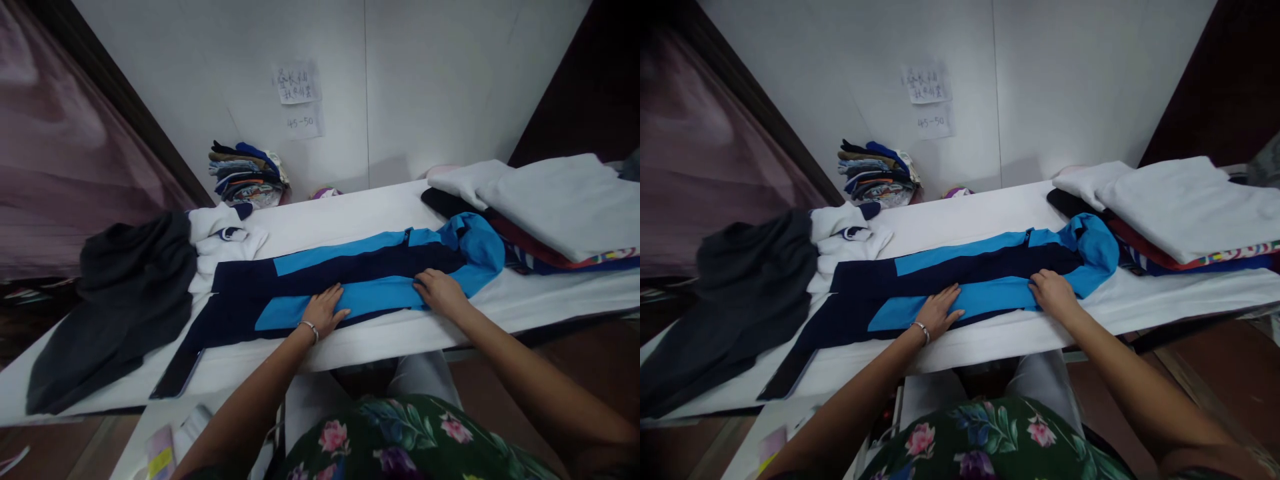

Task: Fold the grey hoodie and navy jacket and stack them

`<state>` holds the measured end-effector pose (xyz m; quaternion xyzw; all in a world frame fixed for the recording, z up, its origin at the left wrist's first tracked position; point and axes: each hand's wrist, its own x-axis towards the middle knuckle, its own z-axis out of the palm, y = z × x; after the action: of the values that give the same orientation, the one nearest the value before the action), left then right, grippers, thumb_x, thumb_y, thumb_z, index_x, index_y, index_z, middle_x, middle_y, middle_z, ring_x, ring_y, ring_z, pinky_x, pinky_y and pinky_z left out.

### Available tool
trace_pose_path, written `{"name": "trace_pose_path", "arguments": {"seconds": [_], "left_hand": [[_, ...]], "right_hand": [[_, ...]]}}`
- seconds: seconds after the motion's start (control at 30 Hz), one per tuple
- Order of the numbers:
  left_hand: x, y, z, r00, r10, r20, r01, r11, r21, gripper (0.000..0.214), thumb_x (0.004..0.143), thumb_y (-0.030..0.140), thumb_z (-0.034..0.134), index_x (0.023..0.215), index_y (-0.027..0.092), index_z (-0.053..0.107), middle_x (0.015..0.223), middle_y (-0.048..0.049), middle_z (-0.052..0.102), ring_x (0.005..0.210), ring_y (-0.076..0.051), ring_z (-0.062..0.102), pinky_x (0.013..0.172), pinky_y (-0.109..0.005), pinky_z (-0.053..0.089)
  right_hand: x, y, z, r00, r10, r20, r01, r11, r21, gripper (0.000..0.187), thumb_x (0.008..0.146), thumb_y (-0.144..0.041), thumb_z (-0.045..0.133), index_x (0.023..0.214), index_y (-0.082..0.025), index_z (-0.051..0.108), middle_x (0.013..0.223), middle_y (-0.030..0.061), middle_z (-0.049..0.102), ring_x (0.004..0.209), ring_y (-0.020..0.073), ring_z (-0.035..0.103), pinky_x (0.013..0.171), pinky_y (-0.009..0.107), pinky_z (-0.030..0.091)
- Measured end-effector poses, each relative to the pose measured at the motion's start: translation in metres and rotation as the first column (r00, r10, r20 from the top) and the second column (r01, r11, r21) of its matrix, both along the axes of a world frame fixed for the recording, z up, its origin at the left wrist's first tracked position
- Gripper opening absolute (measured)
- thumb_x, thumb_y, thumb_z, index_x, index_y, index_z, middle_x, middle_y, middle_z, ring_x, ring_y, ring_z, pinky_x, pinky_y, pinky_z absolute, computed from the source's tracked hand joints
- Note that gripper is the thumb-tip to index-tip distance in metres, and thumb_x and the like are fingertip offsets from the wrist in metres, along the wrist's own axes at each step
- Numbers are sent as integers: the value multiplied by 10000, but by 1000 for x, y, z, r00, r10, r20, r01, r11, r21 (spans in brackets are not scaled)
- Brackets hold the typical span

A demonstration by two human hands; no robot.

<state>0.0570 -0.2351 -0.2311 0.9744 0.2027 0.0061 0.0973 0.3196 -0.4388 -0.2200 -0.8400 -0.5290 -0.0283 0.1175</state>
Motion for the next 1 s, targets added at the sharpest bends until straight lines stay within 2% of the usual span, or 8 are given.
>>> {"name": "trace_pose_path", "arguments": {"seconds": [0.13, 0.23, 0.4, 0.57, 0.67, 0.77, 0.9, 1.0], "left_hand": [[1, 2, 0, 1000, -4, 0, 4, 1000, -21, 586, 930, 506, 402, 1449, 242, 338, 1524, -103, 323, 1396, -241, 307, 1060, -454, 335], [1, 3, 1, 1000, -21, -5, 21, 999, -26, 585, 930, 494, 407, 1450, 238, 334, 1525, -102, 322, 1397, -239, 304, 1056, -454, 343], [-17, 19, 3, 997, -77, 23, 76, 997, 6, 553, 922, 468, 441, 1420, 233, 395, 1480, -98, 406, 1318, -236, 426, 1048, -414, 367], [-69, 47, 4, 999, -33, 34, 30, 995, 98, 490, 928, 444, 422, 1367, 235, 477, 1348, -75, 561, 1243, -235, 497, 1075, -423, 347], [-108, 65, 0, 999, 46, 19, -48, 988, 146, 491, 919, 445, 413, 1358, 238, 489, 1402, -72, 512, 1307, -245, 441, 1104, -446, 313], [-144, 79, -4, 980, 194, 34, -197, 962, 186, 493, 907, 446, 398, 1329, 221, 518, 1411, -83, 499, 1327, -256, 424, 1101, -464, 315], [-175, 89, 1, 876, 461, 139, -481, 852, 206, 418, 889, 377, 387, 1204, 212, 609, 1328, -95, 579, 1257, -261, 506, 1060, -482, 361], [-170, 82, 13, 766, 582, 272, -636, 749, 188, 361, 881, 332, 401, 1112, 210, 650, 1208, -94, 661, 1132, -256, 599, 1021, -482, 396]], "right_hand": [[-48, 19, 5, 957, 289, 39, -292, 944, 157, 438, 935, -359, 401, 1320, -198, 533, 1439, 130, 447, 1325, 296, 387, 1056, 492, 320], [-75, 40, 4, 876, 483, 1, -481, 872, 94, 547, 925, -464, 430, 1416, -225, 423, 1541, 94, 282, 1424, 286, 211, 1128, 529, 188], [-73, 62, -12, 872, 464, -155, -478, 876, -63, 745, 876, -640, 418, 1451, -168, 374, 1528, 144, 286, 1424, 306, 206, 1146, 519, 144], [-64, 60, -22, 862, 477, -172, -493, 868, -61, 778, 874, -697, 329, 1482, -211, 308, 1553, 108, 225, 1440, 283, 155, 1159, 505, 107], [-66, 58, -19, 861, 478, -176, -494, 867, -66, 779, 876, -702, 312, 1482, -212, 308, 1554, 107, 222, 1440, 281, 153, 1160, 502, 104], [-68, 58, -18, 864, 476, -167, -492, 867, -74, 779, 876, -701, 314, 1478, -207, 317, 1551, 109, 232, 1437, 282, 165, 1157, 505, 123], [-66, 58, -22, 865, 483, -139, -495, 866, -69, 768, 879, -697, 312, 1476, -214, 322, 1546, 112, 245, 1433, 286, 180, 1152, 514, 142], [-65, 57, -26, 863, 494, -109, -500, 865, -42, 748, 880, -686, 333, 1479, -237, 312, 1541, 108, 263, 1427, 293, 200, 1147, 528, 155]]}}
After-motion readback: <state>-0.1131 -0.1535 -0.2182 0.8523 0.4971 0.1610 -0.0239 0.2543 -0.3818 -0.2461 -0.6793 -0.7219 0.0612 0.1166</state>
